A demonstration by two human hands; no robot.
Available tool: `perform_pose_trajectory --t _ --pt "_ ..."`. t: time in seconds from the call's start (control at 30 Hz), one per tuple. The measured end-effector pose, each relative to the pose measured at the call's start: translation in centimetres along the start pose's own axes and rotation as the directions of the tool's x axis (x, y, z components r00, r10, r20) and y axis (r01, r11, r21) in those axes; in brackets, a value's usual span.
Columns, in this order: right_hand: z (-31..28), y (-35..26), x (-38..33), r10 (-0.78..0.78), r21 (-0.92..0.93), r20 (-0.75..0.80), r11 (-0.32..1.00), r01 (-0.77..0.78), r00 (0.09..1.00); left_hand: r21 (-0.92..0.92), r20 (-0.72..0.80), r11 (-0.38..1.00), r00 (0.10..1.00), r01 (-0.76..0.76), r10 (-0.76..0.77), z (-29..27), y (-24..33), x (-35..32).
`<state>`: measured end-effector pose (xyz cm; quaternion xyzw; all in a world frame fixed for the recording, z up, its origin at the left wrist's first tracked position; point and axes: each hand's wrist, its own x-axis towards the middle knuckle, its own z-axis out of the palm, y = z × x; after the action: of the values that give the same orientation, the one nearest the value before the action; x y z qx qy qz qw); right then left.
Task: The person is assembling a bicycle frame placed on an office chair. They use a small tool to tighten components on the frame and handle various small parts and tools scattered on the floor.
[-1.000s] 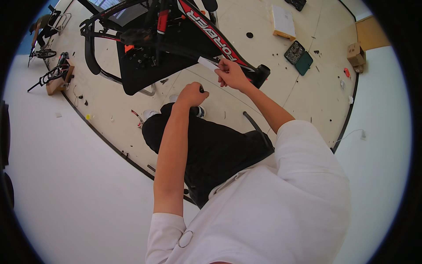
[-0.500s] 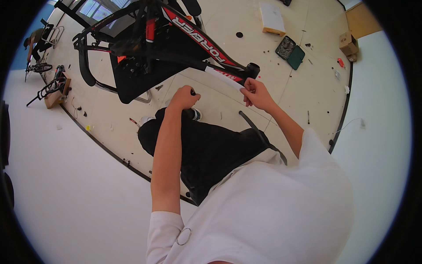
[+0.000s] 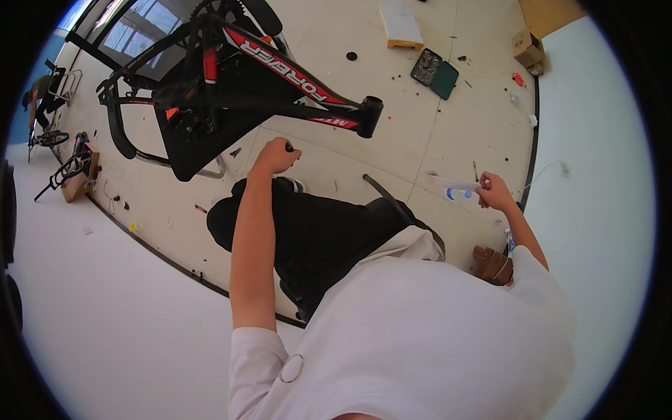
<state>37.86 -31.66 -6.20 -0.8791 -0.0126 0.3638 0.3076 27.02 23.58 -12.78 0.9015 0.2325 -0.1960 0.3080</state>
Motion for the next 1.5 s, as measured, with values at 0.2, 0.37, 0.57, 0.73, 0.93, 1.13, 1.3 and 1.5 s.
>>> perform_pose_trajectory --t 0.2,0.37,0.57,0.73,0.93,1.13,1.3,1.5 --pt "2.1 0.5 1.3 -0.165 -0.354 -0.004 0.923 0.153 0.986 -0.015 -0.019 1.0 1.0 -0.024 0.024 0.6 0.4 0.5" --pt "8.4 -10.0 5.6 -0.381 -0.105 0.178 0.909 0.403 0.907 -0.016 -0.012 1.0 1.0 -0.027 0.027 -0.3 0.1 -0.8" --pt "12.3 -22.9 9.2 -0.5 0.335 0.221 0.845 0.417 0.837 -0.044 0.053 0.998 0.997 0.052 -0.049 -1.1 -0.3 -2.1" --pt "17.1 -29.2 11.3 -0.524 0.436 0.235 0.809 0.393 0.819 -0.061 0.032 0.996 0.997 0.071 -0.069 -1.1 -0.9 -2.5" --pt "24.3 -34.1 13.1 -0.516 0.302 0.247 0.845 0.441 0.82 -0.047 -0.035 0.999 0.999 0.008 -0.01 -1.6 0.1 -3.3" --pt "29.3 -39.4 14.1 -0.4 0.41 0.419 0.884 0.223 0.815 -0.049 0.001 0.999 1.0 0.014 -0.014 -1.7 0.1 -3.1" --pt "30.7 -42.2 14.1 -0.44 0.595 0.547 0.803 0.039 0.712 -0.059 -0.002 0.998 1.0 0.011 -0.011 -1.9 0.0 -3.2" --pt "32.3 -42.0 15.8 -0.591 0.66 0.412 0.718 0.22 0.693 -0.055 0.023 0.998 1.0 0.015 -0.014 -2.0 -0.1 -3.2"
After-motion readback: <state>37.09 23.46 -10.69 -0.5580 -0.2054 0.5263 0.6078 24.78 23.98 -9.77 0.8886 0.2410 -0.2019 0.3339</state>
